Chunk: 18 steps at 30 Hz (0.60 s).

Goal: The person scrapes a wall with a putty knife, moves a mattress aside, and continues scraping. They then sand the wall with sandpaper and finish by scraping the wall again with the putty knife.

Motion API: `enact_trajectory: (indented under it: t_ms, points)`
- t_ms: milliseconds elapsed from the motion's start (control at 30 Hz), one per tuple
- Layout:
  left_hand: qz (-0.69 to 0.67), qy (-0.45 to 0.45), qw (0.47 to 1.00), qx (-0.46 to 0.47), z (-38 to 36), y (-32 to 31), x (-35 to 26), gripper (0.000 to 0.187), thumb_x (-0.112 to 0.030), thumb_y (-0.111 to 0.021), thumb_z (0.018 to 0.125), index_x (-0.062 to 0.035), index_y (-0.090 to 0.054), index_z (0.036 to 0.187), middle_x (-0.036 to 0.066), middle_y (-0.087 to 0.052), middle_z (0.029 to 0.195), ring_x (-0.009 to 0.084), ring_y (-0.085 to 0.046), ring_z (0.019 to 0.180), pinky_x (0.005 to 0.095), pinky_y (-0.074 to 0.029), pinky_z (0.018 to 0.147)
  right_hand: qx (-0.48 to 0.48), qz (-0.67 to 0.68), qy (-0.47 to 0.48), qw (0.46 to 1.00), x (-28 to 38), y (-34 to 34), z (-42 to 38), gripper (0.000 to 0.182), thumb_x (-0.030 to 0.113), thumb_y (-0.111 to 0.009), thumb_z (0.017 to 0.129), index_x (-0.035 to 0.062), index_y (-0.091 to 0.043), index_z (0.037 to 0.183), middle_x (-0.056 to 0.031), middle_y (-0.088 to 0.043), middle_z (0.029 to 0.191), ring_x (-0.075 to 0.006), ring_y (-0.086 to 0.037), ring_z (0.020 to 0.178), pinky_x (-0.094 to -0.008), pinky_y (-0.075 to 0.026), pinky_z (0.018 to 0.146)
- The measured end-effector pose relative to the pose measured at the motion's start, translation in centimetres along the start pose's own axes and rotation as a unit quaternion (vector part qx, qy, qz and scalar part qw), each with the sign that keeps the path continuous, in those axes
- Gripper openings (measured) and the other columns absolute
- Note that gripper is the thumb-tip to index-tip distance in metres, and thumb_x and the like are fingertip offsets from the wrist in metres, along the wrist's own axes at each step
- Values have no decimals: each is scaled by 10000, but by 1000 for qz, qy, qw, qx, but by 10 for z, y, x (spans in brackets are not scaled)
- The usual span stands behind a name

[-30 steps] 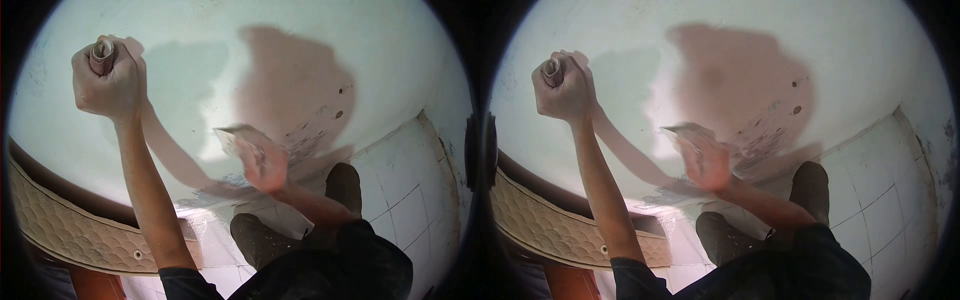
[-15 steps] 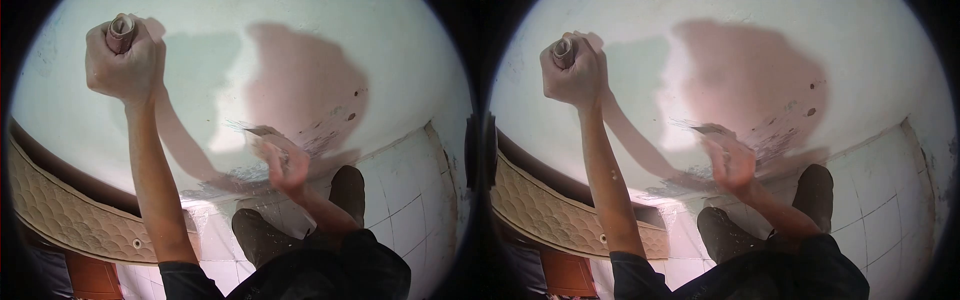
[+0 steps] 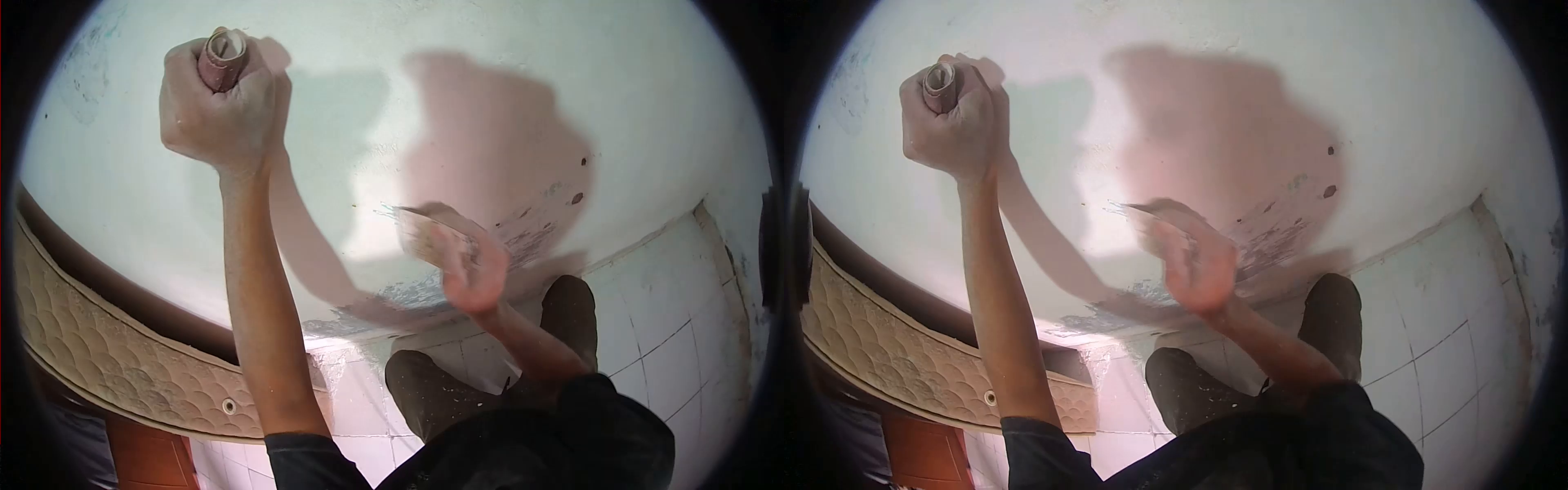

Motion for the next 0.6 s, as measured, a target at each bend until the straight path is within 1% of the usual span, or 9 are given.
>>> enact_trajectory:
  t_ms: [67,200,267,300,367,400,433,500,600]
  points:
    - [-10,6,1000,-1,0,0,-1,206,-67,-699,752,-79,-514,663,-21,-528,543,76,-483,453,203,-408,456,17,-72,14,997,12,-7,8,140,37,-583,862,-47,-631,964,-178,-678,944,-259,-677,840,-294,-522,728]
    - [4,-3,1000,9,-2,1,0,211,-77,-703,752,-83,-514,659,-35,-507,524,73,-460,440,204,-387,437,-6,-2,46,999,-4,5,-11,135,49,-588,861,-10,-641,971,-178,-672,921,-273,-671,797,-303,-517,692]
    - [7,-1,1000,1,0,0,1,214,-80,-704,753,-84,-513,656,-38,-505,522,72,-456,438,203,-380,432,-17,9,18,1000,-5,11,-11,147,43,-600,860,-37,-641,975,-153,-678,851,-153,-636,736,-271,-497,688]
    - [9,5,1000,7,-1,0,1,216,-86,-707,753,-86,-515,655,-37,-506,521,75,-460,439,205,-384,436,-18,6,17,1000,2,8,-6,147,43,-600,860,-37,-641,975,-153,-678,851,-153,-636,736,-271,-497,688]
    - [11,12,1000,16,-2,-1,2,218,-93,-710,753,-87,-516,653,-36,-508,521,78,-464,440,207,-388,440,15,-119,57,991,26,-9,9,136,26,-587,857,-62,-632,951,-169,-679,861,-199,-654,735,-279,-503,688]
    - [17,-1,1000,21,-2,-1,4,219,-99,-713,752,-88,-518,653,-35,-510,519,82,-470,440,208,-391,442,22,-123,44,991,24,-10,6,126,19,-589,845,-47,-637,941,-180,-666,832,-235,-656,708,-287,-502,669]
    - [24,-14,999,23,-2,-1,5,221,-106,-716,751,-88,-520,652,-35,-512,518,86,-476,440,208,-395,444,25,-123,44,991,21,-8,3,126,19,-589,845,-47,-637,941,-180,-666,832,-235,-656,708,-287,-502,669]
    - [30,-17,999,17,-3,-2,4,219,-108,-719,749,-88,-522,654,-34,-517,518,88,-483,441,211,-400,446,-12,-95,70,993,17,1,-6,155,15,-559,847,10,-642,977,-148,-666,950,-290,-643,740,-325,-518,662]
    - [35,-17,999,7,-2,-1,4,215,-111,-724,744,-86,-528,658,-31,-528,520,94,-495,441,217,-410,449,-17,-81,73,994,18,-5,-4,171,5,-548,853,11,-640,998,-146,-668,963,-284,-644,744,-312,-521,670]
Point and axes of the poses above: each hand's wrist, its own z-axis towards the middle knuckle, its own y-axis out of the back of the hand, x = y × z, the point moved 4 cm from there along z, towards the middle knuckle
